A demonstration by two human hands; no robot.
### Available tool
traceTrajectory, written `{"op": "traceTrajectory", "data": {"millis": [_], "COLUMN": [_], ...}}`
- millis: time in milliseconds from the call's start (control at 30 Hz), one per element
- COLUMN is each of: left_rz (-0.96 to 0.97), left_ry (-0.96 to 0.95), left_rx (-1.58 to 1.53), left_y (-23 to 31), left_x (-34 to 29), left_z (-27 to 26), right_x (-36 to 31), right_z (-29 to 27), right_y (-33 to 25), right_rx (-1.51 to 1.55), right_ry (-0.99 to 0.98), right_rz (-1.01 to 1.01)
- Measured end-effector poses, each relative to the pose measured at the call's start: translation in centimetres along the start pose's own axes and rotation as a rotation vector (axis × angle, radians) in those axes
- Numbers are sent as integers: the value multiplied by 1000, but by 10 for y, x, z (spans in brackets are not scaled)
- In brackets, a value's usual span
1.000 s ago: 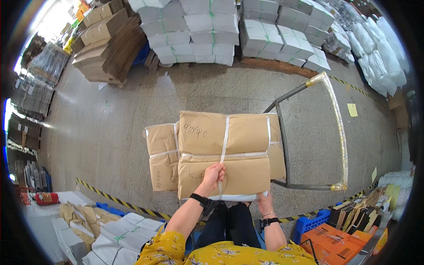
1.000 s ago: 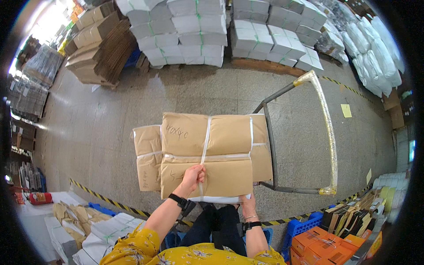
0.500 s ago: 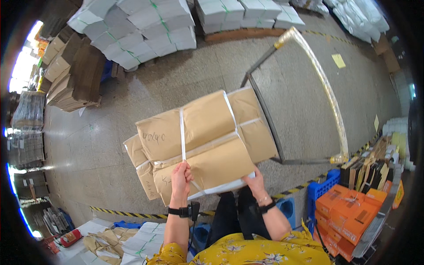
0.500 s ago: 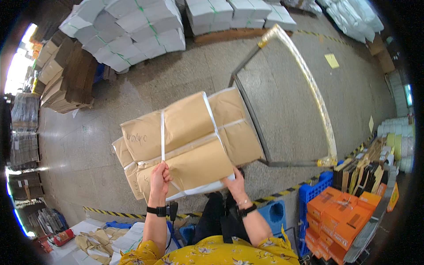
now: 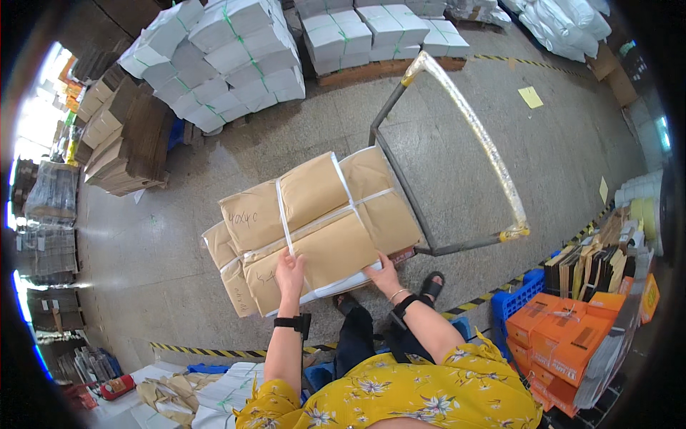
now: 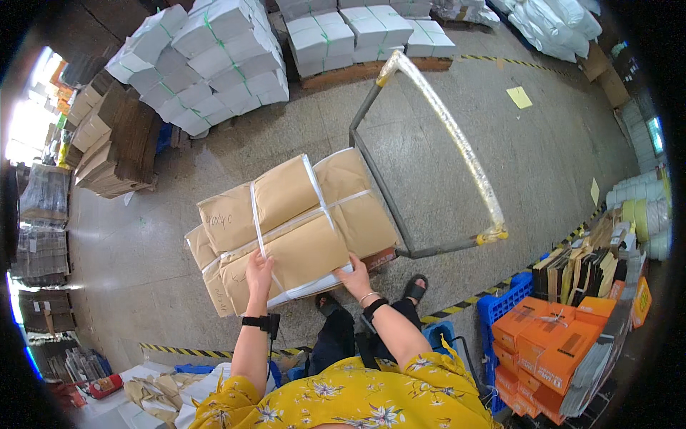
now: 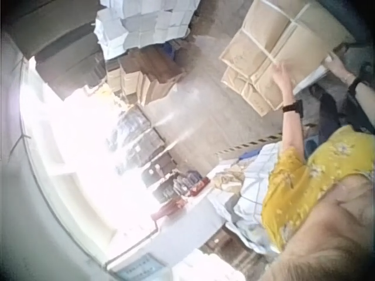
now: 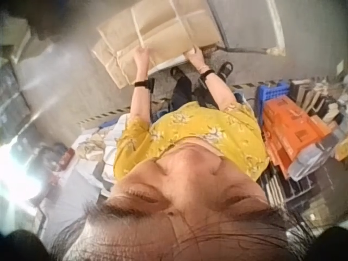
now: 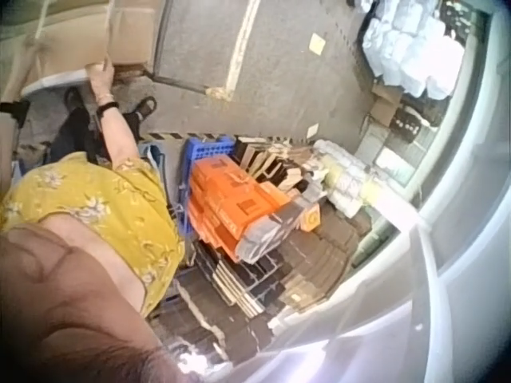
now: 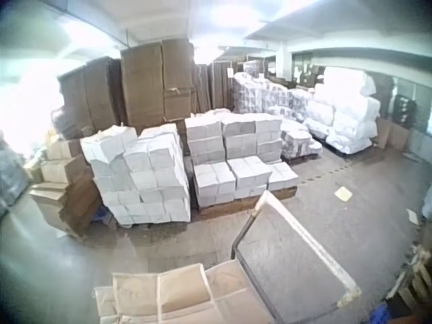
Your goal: The person transfers a plastic-wrapped bundle and several brown paper packages from a pallet onto a cart. They then push the cart through the warehouse, stopping briefly to rearrange the packages before continuing toward an elevator.
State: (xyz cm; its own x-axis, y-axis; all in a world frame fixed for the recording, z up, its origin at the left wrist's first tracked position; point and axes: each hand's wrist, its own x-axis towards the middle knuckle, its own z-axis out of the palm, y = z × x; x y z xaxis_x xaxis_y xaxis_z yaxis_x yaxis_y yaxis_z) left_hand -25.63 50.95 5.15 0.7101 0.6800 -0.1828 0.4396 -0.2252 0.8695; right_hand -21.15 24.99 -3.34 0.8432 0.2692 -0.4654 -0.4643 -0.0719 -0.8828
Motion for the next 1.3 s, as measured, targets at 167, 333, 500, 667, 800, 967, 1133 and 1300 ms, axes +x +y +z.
{"op": "traceTrajectory", "data": {"millis": [167, 333, 500, 667, 800, 967, 1133, 1300], "left_rz": [646, -29, -224, 5, 232, -35, -255, -360], "left_ry": [366, -111, -589, -567, -361, -283, -258, -11], "left_rx": [664, 564, 250, 18, 76, 28, 38, 148], "left_y": [40, 69, 107, 247, 289, 308, 319, 334], "left_x": [-44, -138, -232, -247, -242, -224, -226, -232], "left_z": [-18, 60, 217, 338, 406, 456, 456, 480], "right_x": [-53, -104, -99, -12, 62, 138, 215, 315], "right_z": [-68, -282, -495, -563, -518, -490, -497, -476], "right_y": [-7, 35, 21, -80, -199, -274, -293, -307], "right_rx": [-319, -405, -764, -366, -409, -462, -679, -834], "right_ry": [-179, -567, -74, -25, -192, -379, -614, -741], "right_rz": [-8, 140, 293, 213, 113, 1, 6, -318]}}
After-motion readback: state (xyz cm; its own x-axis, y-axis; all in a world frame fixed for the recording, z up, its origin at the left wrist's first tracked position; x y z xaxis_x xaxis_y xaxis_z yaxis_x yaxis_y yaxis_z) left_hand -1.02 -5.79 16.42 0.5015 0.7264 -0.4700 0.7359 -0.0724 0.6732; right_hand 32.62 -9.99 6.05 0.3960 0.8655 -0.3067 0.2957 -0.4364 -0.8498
